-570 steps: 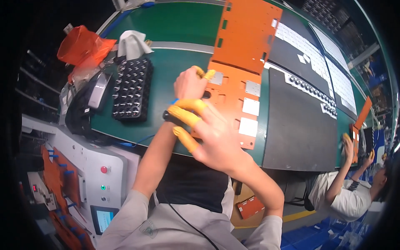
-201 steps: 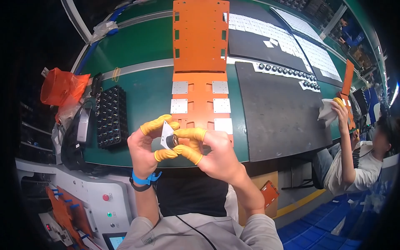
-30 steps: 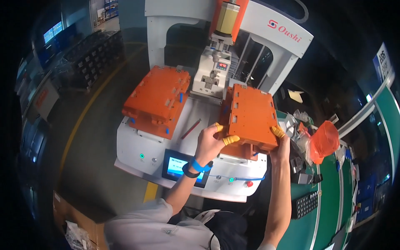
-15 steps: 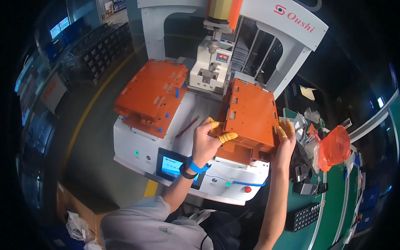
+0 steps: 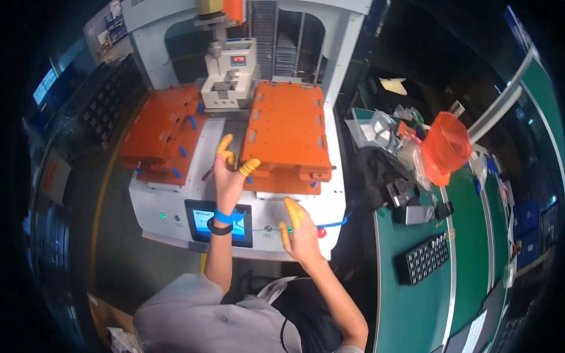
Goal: Assembling electronic components onto a specialized fixture and operating a semi-automated assembly machine.
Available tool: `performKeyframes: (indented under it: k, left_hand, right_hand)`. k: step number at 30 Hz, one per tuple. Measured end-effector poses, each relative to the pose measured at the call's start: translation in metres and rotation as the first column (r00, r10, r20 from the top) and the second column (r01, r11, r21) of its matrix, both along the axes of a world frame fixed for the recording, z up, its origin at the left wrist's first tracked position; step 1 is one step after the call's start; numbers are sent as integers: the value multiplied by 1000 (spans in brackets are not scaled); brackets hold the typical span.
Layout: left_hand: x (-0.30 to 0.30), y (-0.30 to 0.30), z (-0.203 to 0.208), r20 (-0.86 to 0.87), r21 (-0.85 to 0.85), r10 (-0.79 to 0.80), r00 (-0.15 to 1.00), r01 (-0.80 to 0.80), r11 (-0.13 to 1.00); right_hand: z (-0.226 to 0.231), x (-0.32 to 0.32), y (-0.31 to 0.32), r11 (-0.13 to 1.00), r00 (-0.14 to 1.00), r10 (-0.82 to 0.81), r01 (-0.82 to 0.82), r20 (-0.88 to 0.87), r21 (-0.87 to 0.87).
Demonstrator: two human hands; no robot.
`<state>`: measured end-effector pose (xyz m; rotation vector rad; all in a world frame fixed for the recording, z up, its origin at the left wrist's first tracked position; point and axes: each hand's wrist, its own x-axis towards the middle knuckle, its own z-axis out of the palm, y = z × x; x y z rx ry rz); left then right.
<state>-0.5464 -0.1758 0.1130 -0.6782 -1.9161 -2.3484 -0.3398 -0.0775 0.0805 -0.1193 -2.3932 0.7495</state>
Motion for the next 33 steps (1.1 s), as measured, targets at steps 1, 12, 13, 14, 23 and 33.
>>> performKeyframes:
  k: [1, 12, 13, 14, 23, 33]
  left_hand:
    - [4, 2, 2, 29, 42, -49, 998, 48, 998]
    - [59, 22, 5, -17, 127, 146, 989, -143, 982]
    - [62, 22, 3, -18, 115, 155, 988, -152, 982]
    - [64, 22, 1, -27, 114, 147, 989, -144, 983]
    - [41, -33, -10, -156, 113, 264, 952, -249, 962]
    - [-220, -267, -100, 8, 29, 638, 770, -638, 769]
  right_hand:
    - [-10, 4, -4, 1000, 998, 2, -1, 57, -13]
    - [-112, 68, -40, 983, 963, -49, -1, 265, 183]
    - [-114, 68, -41, 983, 967, -63, 17, 248, 183]
    - [-116, 68, -43, 983, 970, -75, 32, 231, 183]
    - [-76, 54, -52, 958, 953, -252, 222, 166, 182]
    - [-41, 82, -5, 936, 966, -257, 239, 37, 258]
